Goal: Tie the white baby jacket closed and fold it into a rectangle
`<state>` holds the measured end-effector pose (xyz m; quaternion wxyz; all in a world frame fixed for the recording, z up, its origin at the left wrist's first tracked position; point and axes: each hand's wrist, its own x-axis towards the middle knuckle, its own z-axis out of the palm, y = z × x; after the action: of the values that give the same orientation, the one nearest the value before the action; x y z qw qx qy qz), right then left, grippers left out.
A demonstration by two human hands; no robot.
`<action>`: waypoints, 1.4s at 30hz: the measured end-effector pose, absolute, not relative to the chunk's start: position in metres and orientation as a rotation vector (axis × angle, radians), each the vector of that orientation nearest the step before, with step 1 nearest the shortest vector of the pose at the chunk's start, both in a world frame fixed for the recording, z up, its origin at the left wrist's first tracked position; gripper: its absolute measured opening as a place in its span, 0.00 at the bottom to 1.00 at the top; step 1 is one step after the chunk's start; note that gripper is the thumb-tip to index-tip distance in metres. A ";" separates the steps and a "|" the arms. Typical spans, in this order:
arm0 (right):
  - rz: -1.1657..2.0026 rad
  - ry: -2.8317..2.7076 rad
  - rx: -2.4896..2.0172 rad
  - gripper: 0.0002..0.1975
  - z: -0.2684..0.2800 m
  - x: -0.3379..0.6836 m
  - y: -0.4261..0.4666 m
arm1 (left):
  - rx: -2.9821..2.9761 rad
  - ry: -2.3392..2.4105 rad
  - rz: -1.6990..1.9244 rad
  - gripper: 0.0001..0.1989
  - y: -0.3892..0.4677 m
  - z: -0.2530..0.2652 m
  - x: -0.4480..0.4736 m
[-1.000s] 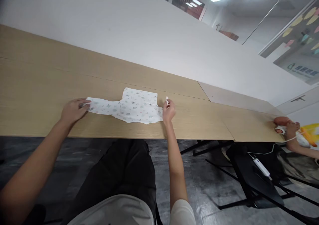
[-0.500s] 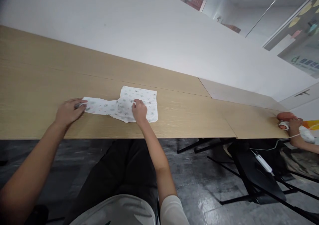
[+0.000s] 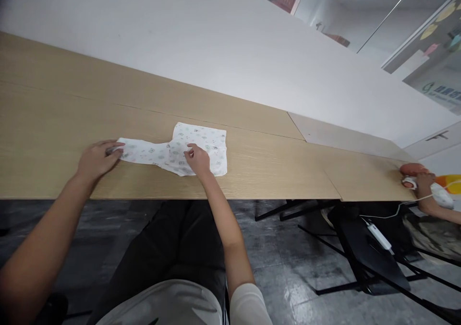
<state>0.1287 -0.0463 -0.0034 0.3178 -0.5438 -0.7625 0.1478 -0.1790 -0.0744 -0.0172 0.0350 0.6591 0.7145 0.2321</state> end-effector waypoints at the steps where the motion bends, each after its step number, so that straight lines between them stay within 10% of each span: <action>1: 0.392 -2.023 -1.431 0.11 -0.004 0.129 -0.047 | 2.029 2.206 0.707 0.26 -0.075 -0.016 -0.178; 28: -0.066 -2.316 -1.438 0.10 -0.001 0.131 -0.055 | 1.880 2.184 0.973 0.25 -0.078 -0.011 -0.170; 42: 0.557 -1.894 -1.331 0.20 0.007 0.133 -0.052 | 1.886 1.659 1.590 0.19 -0.063 0.043 -0.068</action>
<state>0.1333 -0.0517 0.0069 0.3712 -0.5192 -0.7385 0.2173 -0.0683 -0.0625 0.0431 0.0842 0.6322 0.5561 0.5330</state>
